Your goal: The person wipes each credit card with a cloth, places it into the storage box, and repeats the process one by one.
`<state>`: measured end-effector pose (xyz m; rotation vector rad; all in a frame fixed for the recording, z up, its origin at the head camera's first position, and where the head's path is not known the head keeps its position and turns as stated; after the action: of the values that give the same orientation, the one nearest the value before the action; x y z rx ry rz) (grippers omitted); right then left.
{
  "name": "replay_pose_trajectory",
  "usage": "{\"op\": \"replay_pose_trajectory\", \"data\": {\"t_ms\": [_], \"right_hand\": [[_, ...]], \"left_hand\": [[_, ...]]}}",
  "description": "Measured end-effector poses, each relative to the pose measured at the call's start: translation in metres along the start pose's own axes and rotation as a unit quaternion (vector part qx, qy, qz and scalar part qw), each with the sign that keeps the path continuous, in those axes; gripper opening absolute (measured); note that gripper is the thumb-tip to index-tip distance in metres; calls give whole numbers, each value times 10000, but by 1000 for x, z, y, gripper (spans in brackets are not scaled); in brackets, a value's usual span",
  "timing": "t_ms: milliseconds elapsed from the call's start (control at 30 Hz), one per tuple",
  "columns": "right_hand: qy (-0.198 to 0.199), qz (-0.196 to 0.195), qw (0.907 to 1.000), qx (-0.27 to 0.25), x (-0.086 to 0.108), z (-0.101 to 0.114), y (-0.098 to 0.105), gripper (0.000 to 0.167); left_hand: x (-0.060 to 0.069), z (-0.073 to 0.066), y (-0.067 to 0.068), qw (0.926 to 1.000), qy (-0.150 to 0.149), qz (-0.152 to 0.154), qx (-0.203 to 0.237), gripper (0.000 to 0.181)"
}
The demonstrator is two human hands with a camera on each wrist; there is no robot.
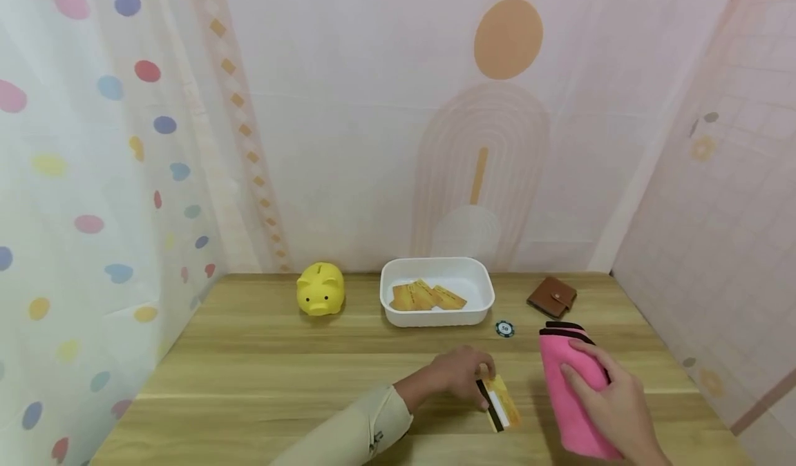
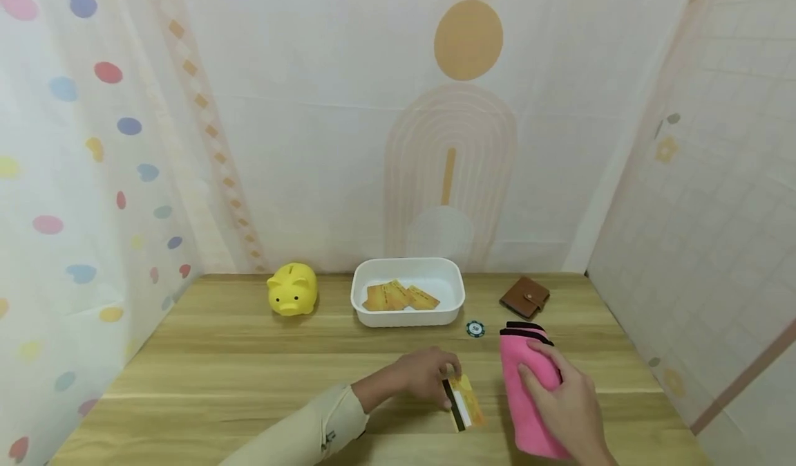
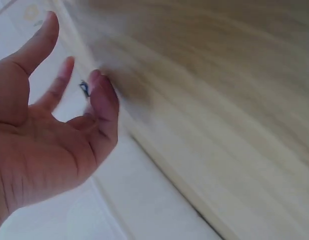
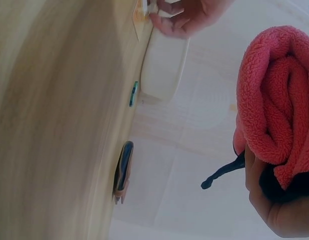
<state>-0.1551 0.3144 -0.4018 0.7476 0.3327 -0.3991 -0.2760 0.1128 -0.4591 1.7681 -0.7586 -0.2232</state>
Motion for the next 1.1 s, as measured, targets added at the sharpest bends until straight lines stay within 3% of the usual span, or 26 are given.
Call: {"op": "replay_pose_trajectory", "data": {"t_ms": [167,400,667,900,1100], "right_hand": [[-37,29,10000,-66,1,0,-2,41],[-102,79,9999,7,0,0,-4,42],[-115,92,9999,40,1,0,-5,42],[-120,85,9999,20,1,0,-6,41],[6,48,10000,-5,1,0,-6,41]], "left_hand": [[-2,1,-5,9987,-238,215,-387,64],[-1,9,-6,9990,-18,-31,-439,44],[-1,5,-8,9963,-586,281,-559,56],[3,7,-6,9975,-330,264,-558,44],[4,14,-5,9984,-236,251,-459,50]]}}
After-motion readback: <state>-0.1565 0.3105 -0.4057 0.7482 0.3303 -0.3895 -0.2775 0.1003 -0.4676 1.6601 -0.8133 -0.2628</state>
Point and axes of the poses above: each hand's wrist, its own x-axis away from the middle knuckle, its own y-axis out of the back of the hand, z = x × y, the point moved 4 cm from there along -x, towards the middle knuckle, and after that the axes turned 8 degrees about y, right-handed, at the moved point
